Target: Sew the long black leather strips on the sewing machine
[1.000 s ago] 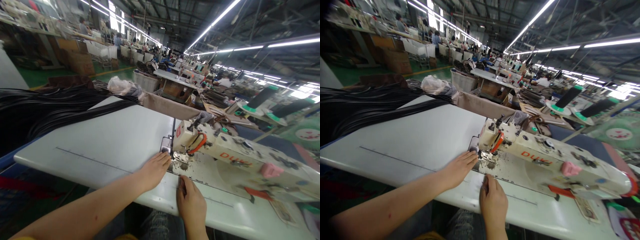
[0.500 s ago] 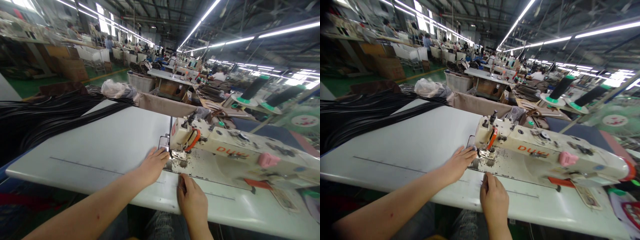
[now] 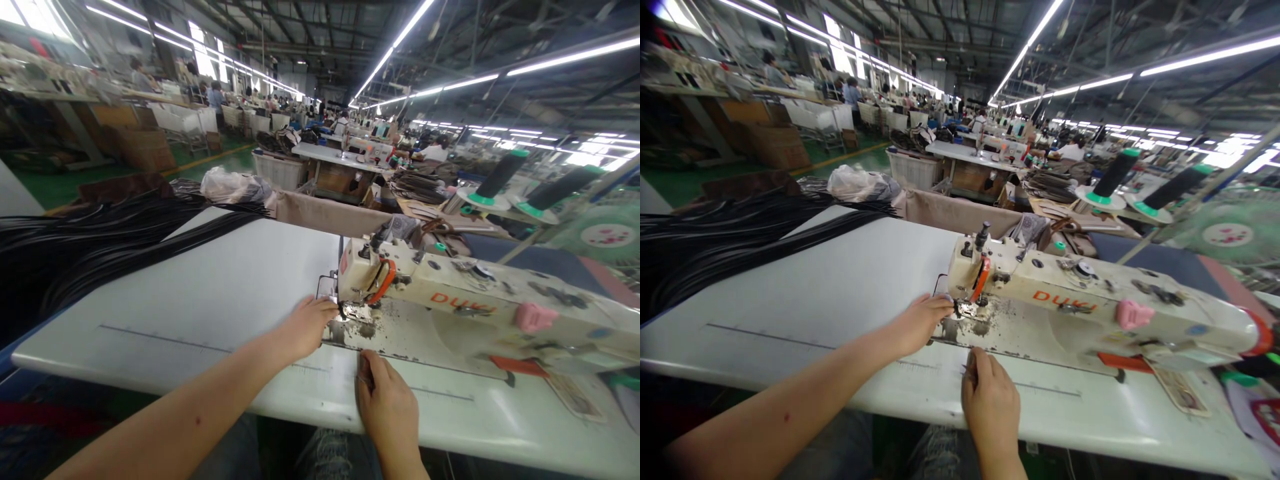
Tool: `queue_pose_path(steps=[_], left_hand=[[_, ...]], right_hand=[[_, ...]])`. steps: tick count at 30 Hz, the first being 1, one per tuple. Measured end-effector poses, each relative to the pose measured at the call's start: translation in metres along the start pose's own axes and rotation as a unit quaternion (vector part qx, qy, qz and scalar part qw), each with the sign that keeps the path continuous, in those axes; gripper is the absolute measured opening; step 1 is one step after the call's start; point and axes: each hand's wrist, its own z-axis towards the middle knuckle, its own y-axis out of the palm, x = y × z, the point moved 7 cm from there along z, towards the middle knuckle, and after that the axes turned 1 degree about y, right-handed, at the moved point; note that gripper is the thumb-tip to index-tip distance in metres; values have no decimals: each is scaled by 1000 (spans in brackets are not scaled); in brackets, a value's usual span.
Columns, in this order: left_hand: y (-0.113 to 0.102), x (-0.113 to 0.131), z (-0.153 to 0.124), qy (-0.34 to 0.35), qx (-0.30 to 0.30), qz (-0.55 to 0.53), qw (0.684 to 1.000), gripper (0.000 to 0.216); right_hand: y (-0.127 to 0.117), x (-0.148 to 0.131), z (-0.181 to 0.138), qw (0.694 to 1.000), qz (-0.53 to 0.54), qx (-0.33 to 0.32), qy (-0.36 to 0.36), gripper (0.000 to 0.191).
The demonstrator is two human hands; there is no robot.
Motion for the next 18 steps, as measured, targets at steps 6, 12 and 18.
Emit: queue_pose_path(steps=[6, 12, 18], left_hand=[[-9, -28, 48, 38, 44, -41, 997, 36], [-9, -32, 68, 70, 49, -38, 996, 32], [-15, -38, 57, 52, 64, -30, 996, 32]], right_hand=[[1, 0, -1, 1000, -4, -11, 2, 27], [1, 2, -1, 1000, -11, -14, 12, 28], [1, 2, -3, 1000, -2, -12, 12, 28]])
